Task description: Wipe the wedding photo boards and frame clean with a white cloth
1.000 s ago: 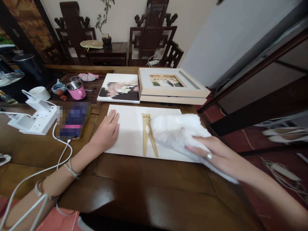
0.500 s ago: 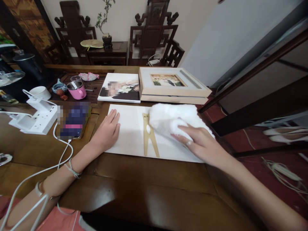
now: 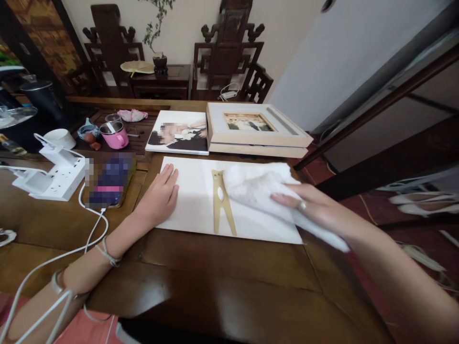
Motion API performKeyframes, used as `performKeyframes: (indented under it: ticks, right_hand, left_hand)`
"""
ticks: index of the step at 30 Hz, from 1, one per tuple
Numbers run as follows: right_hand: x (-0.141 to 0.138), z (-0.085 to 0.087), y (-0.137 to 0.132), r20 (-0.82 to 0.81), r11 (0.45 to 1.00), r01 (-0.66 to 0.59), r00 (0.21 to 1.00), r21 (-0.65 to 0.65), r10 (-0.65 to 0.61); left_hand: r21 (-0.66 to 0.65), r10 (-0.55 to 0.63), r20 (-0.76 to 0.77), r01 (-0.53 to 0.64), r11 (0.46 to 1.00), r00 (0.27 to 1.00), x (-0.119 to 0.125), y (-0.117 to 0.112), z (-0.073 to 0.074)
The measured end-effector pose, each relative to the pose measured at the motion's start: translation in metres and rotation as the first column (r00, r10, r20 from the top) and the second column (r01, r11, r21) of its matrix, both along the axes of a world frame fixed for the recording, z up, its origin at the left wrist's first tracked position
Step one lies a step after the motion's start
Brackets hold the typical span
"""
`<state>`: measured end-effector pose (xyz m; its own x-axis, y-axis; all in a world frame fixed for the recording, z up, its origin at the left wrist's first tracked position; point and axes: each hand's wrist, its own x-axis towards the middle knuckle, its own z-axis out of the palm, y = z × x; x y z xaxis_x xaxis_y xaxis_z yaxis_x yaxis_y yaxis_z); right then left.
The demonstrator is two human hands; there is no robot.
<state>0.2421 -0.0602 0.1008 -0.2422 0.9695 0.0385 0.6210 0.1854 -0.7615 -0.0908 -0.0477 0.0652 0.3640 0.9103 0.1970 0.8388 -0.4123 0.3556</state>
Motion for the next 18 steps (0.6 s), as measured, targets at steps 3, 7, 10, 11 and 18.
performKeyframes:
  ticks: [3, 7, 10, 11, 18]
  right_hand:
    - [-0.008, -0.011, 0.044, -0.071, 0.998, 0.007, 0.997, -0.055, -0.011]
    - [-0.016, -0.021, 0.055, -0.052, 0.997, 0.07, 0.996, 0.023, -0.069]
    - [-0.024, -0.017, 0.026, 0.019, 0.996, 0.039, 0.999, 0.074, -0.041]
    - [-0.026, -0.014, 0.011, 0.046, 0.996, 0.017, 0.999, 0.083, -0.021]
    - [0.015, 0.002, -0.09, 0.222, 0.989, -0.03, 0.975, 0.144, -0.003]
  left_hand:
    - [-0.002, -0.005, -0.009, 0.004, 1.0, 1.0, 0.002, 0.004, -0.005]
    - [-0.001, -0.009, 0.004, 0.009, 1.0, 1.0, 0.002, 0.006, -0.008]
    - [-0.003, -0.01, -0.002, 0.01, 1.0, 1.0, -0.002, 0.004, -0.005]
    - [-0.002, -0.01, -0.005, 0.01, 1.0, 1.0, -0.003, 0.003, -0.003]
    - [0.005, -0.01, -0.016, 0.01, 1.0, 1.0, 0.009, -0.001, 0.004]
